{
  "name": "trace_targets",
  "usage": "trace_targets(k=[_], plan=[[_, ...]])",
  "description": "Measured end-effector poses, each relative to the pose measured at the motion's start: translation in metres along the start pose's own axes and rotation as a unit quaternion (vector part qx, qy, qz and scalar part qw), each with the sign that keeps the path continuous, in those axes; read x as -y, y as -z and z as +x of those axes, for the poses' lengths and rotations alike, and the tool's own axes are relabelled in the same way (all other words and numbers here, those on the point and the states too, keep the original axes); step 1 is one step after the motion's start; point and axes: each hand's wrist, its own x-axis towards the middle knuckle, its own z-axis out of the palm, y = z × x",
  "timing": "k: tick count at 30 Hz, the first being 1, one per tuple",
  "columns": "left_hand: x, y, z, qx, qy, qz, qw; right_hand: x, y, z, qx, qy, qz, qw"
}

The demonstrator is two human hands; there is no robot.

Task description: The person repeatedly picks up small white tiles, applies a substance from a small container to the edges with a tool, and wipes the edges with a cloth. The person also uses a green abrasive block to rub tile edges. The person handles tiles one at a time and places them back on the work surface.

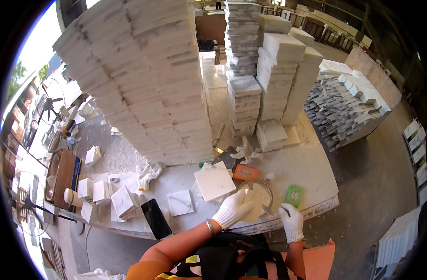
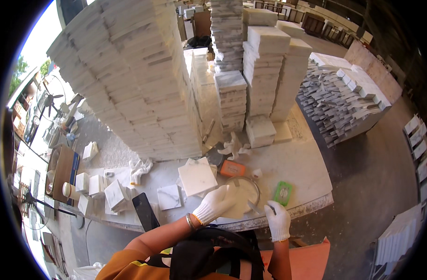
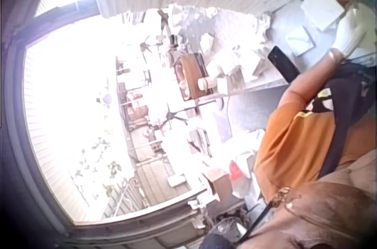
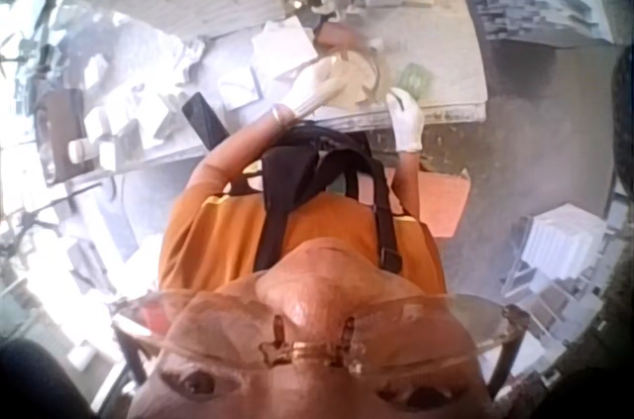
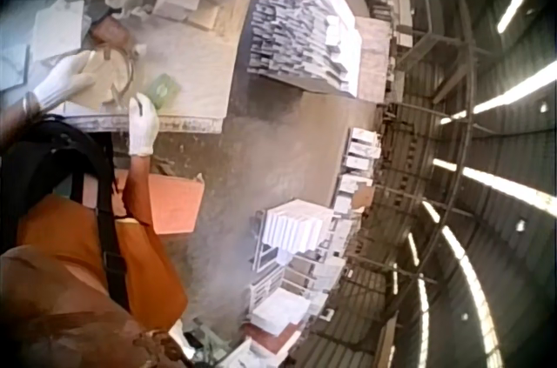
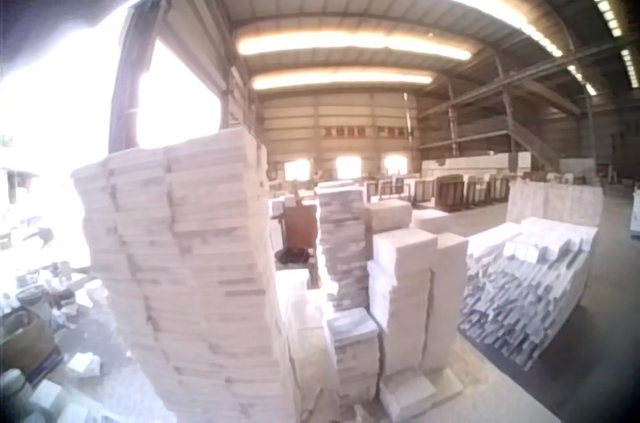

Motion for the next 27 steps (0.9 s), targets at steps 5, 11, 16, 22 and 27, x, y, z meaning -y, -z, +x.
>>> trace_targets(k=[5, 11, 16, 22, 27], plan=[[-0.003, -0.008, 0.003, -0.066, -0.166, 0.230, 0.957, -0.003, -0.002, 0.000, -0.004, 0.010, -0.018, 1.000], [-0.024, 0.005, 0.000, -0.023, -0.108, 0.277, 0.955, -0.007, -0.013, -0.002, -0.008, 0.010, -0.027, 1.000], [-0.042, 0.038, -0.003, -0.033, -0.053, 0.056, 0.996, 0.012, -0.019, -0.002, 0.010, 0.009, -0.034, 0.999], [-0.037, 0.047, -0.008, 0.014, 0.041, -0.133, 0.990, 0.007, -0.033, -0.001, 0.040, -0.008, -0.026, 0.999], [-0.012, 0.031, -0.023, 0.009, 0.076, -0.180, 0.981, 0.015, -0.037, 0.004, 0.079, -0.016, -0.055, 0.995]])
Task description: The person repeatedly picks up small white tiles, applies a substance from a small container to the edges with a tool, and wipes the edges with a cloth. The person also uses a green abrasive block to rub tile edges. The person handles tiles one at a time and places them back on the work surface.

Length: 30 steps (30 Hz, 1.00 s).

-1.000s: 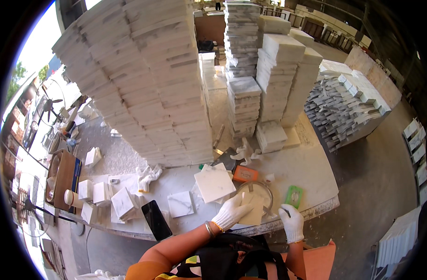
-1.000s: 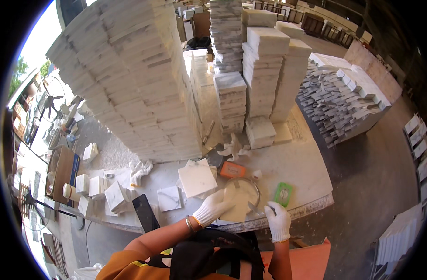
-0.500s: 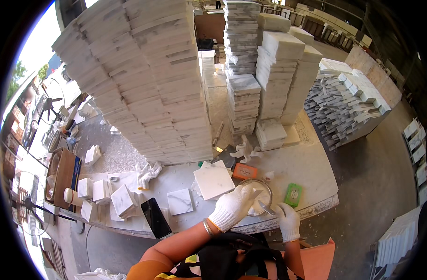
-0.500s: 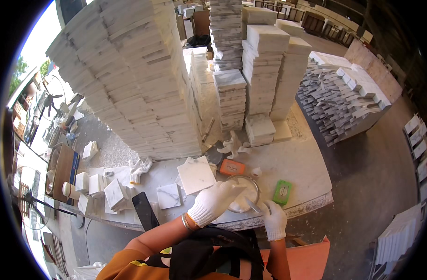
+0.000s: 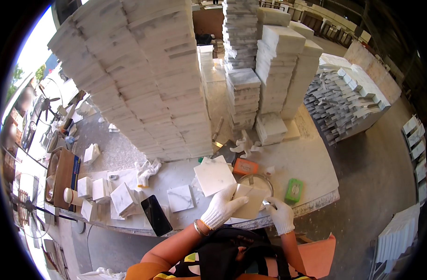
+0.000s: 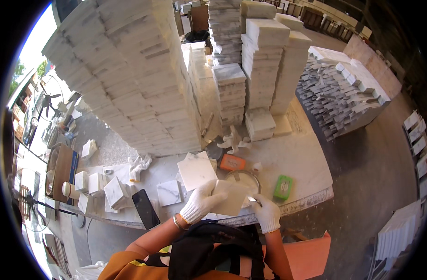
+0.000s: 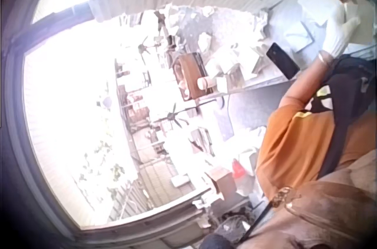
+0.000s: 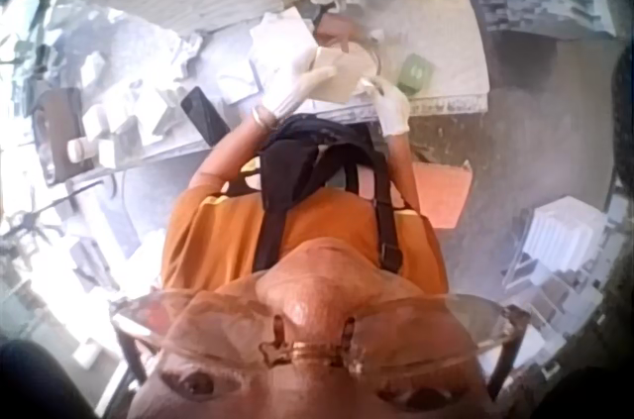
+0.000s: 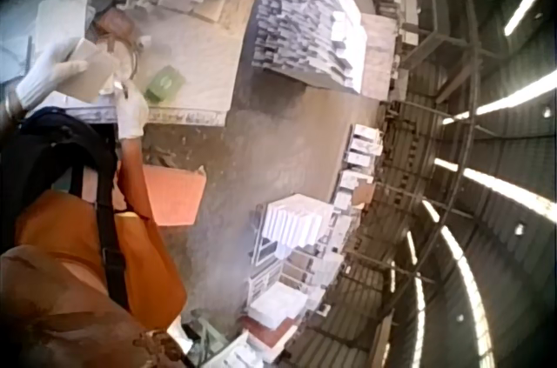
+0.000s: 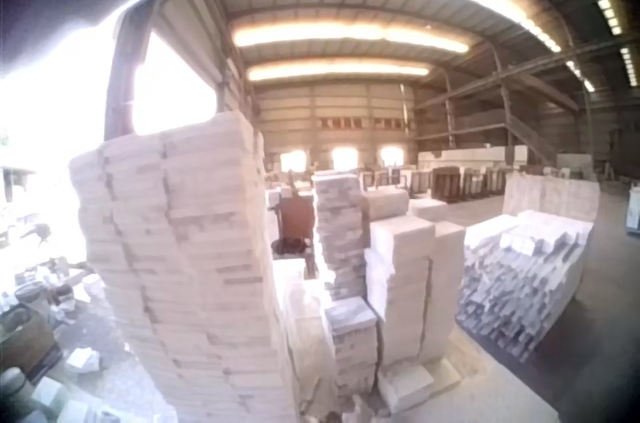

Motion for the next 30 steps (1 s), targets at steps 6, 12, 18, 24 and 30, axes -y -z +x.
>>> trace_targets(k=[6, 12, 18, 24, 30], plan=[[0.000, -0.001, -0.007, 0.000, 0.012, 0.055, 0.998, 0.000, 0.002, 0.005, -0.020, 0.025, 0.000, 0.999], [0.011, -0.007, -0.008, -0.022, 0.004, 0.125, 0.992, -0.017, 0.003, 0.015, 0.001, 0.002, 0.066, 0.998], [0.016, -0.011, -0.009, -0.048, 0.007, 0.057, 0.997, -0.021, 0.003, 0.016, 0.046, -0.008, 0.080, 0.996], [0.013, -0.014, -0.007, -0.054, 0.005, 0.129, 0.990, -0.020, 0.013, 0.014, 0.067, -0.094, 0.282, 0.952], [0.014, -0.016, -0.007, -0.066, -0.012, 0.170, 0.983, 0.011, 0.033, 0.006, 0.028, -0.066, 0.283, 0.956]])
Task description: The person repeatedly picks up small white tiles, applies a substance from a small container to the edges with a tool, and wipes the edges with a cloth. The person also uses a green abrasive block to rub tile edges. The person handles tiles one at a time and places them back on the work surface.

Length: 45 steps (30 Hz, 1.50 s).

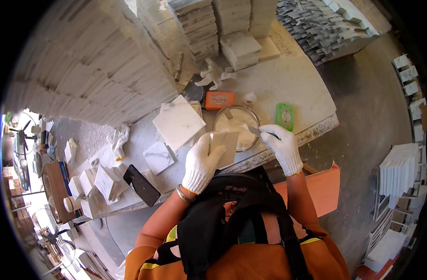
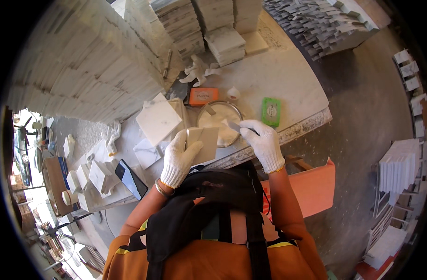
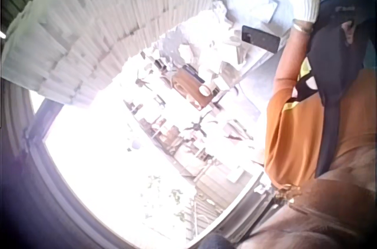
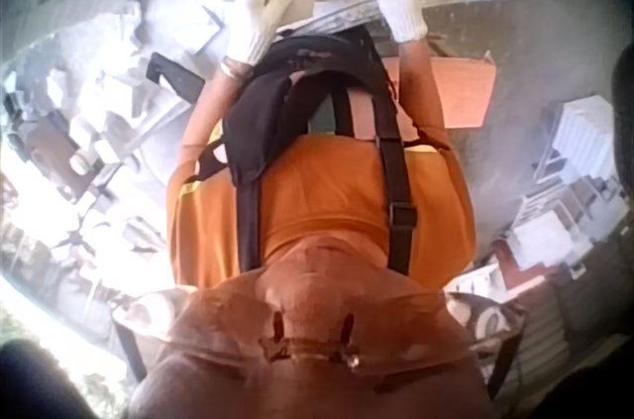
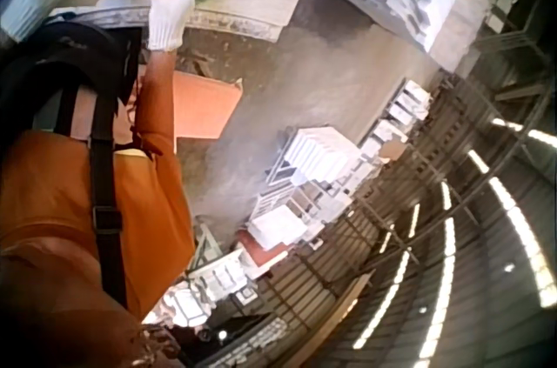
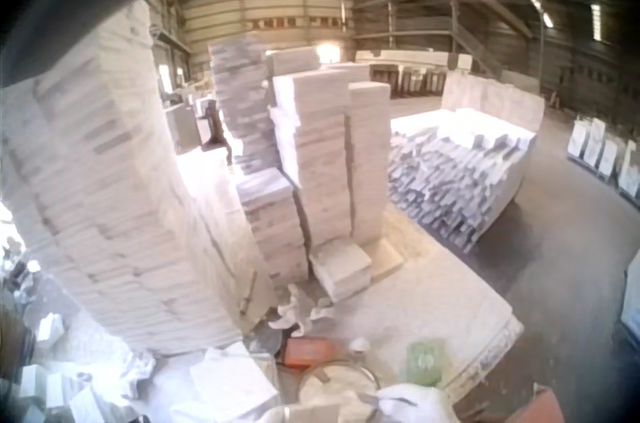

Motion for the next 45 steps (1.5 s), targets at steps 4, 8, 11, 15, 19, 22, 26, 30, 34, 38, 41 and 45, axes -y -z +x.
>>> trace_targets(k=[4, 8, 11, 15, 19, 22, 26, 30, 34, 38, 41, 45], plan=[[0.000, 0.000, 0.001, 0.002, -0.009, 0.023, 1.000, 0.010, -0.008, -0.007, -0.028, 0.121, -0.087, 0.988], [-0.005, 0.000, 0.001, -0.001, -0.013, 0.023, 1.000, 0.015, -0.010, -0.004, -0.052, 0.172, -0.192, 0.965], [-0.002, -0.003, -0.001, -0.021, -0.057, 0.055, 0.997, 0.008, -0.007, 0.000, -0.083, 0.209, -0.238, 0.945], [-0.019, 0.001, -0.006, -0.018, -0.097, 0.134, 0.986, 0.004, -0.004, 0.001, -0.087, 0.207, -0.286, 0.932], [-0.039, 0.016, -0.005, 0.006, -0.109, 0.127, 0.986, -0.006, -0.005, -0.003, -0.067, 0.145, -0.278, 0.947], [-0.051, 0.042, 0.003, 0.014, -0.078, 0.007, 0.997, -0.008, -0.008, -0.006, -0.055, 0.143, -0.270, 0.950], [-0.049, 0.088, 0.029, 0.024, -0.074, -0.065, 0.995, -0.023, -0.010, -0.005, -0.023, 0.147, -0.306, 0.940], [-0.045, 0.124, 0.057, 0.121, 0.010, -0.123, 0.985, -0.028, -0.015, -0.002, 0.026, 0.108, -0.369, 0.923], [-0.031, 0.126, 0.081, 0.173, -0.013, -0.059, 0.983, -0.031, -0.016, 0.002, 0.030, 0.148, -0.400, 0.904], [-0.032, 0.124, 0.086, 0.126, -0.089, 0.094, 0.984, -0.023, -0.007, 0.002, 0.005, 0.168, -0.366, 0.915], [-0.039, 0.120, 0.082, 0.074, -0.116, 0.177, 0.975, -0.009, 0.000, -0.002, -0.001, 0.113, -0.290, 0.950], [-0.030, 0.115, 0.077, -0.001, -0.203, 0.301, 0.932, 0.010, -0.002, -0.003, 0.013, 0.054, -0.107, 0.993]])
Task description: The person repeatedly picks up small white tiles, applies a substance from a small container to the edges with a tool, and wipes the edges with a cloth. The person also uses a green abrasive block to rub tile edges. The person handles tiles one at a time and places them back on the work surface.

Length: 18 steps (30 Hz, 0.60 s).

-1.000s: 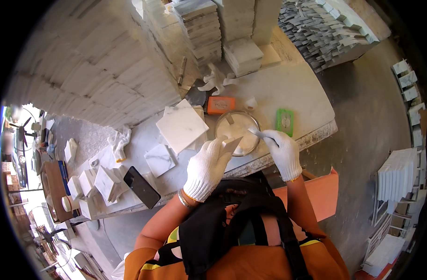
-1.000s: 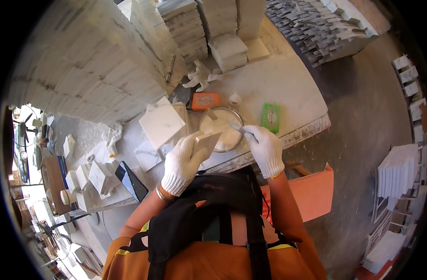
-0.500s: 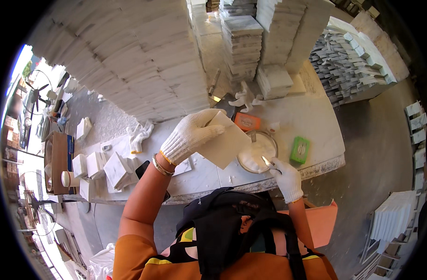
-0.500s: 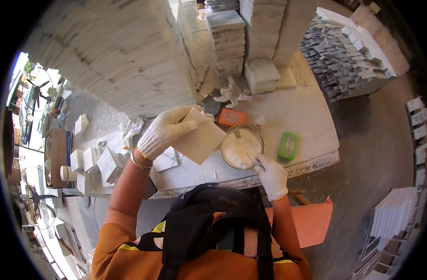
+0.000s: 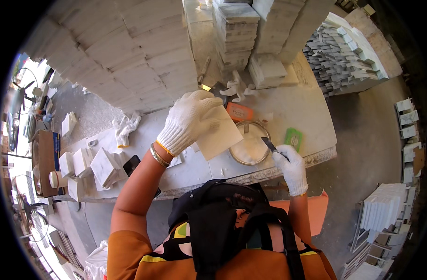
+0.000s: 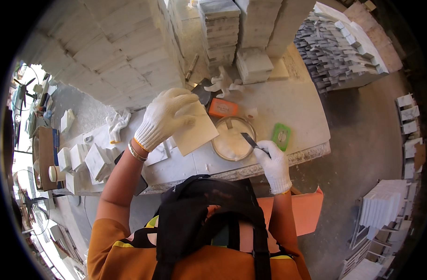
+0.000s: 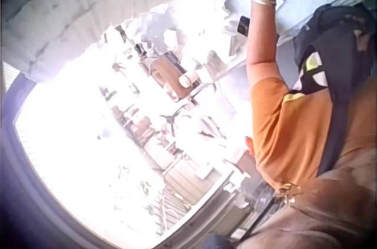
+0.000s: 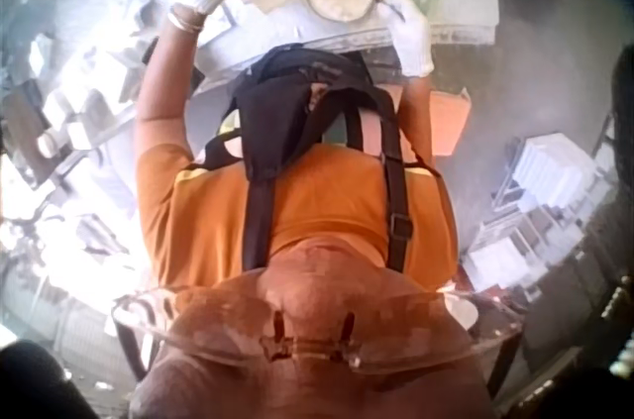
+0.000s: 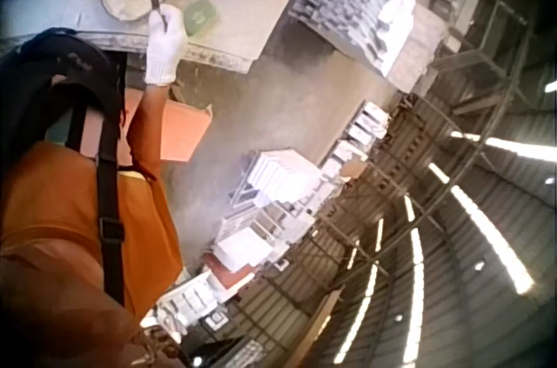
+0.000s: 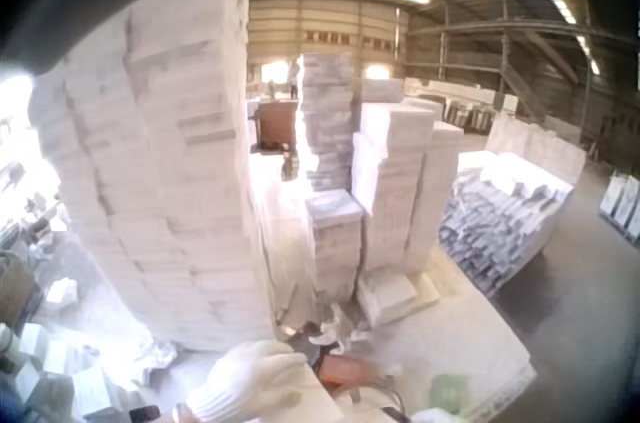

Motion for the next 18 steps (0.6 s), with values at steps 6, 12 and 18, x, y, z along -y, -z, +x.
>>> trace_targets(k=[6, 12, 18], plan=[[-0.031, -0.009, -0.033, -0.007, -0.011, 0.026, 1.000, 0.063, -0.014, 0.011, 0.026, -0.045, 0.111, 0.992], [-0.030, -0.024, -0.040, -0.047, -0.024, 0.042, 0.998, 0.070, -0.035, 0.047, 0.113, 0.055, 0.094, 0.988], [-0.028, -0.028, -0.040, -0.065, -0.025, 0.024, 0.997, 0.072, -0.039, 0.061, 0.146, 0.160, 0.008, 0.976]])
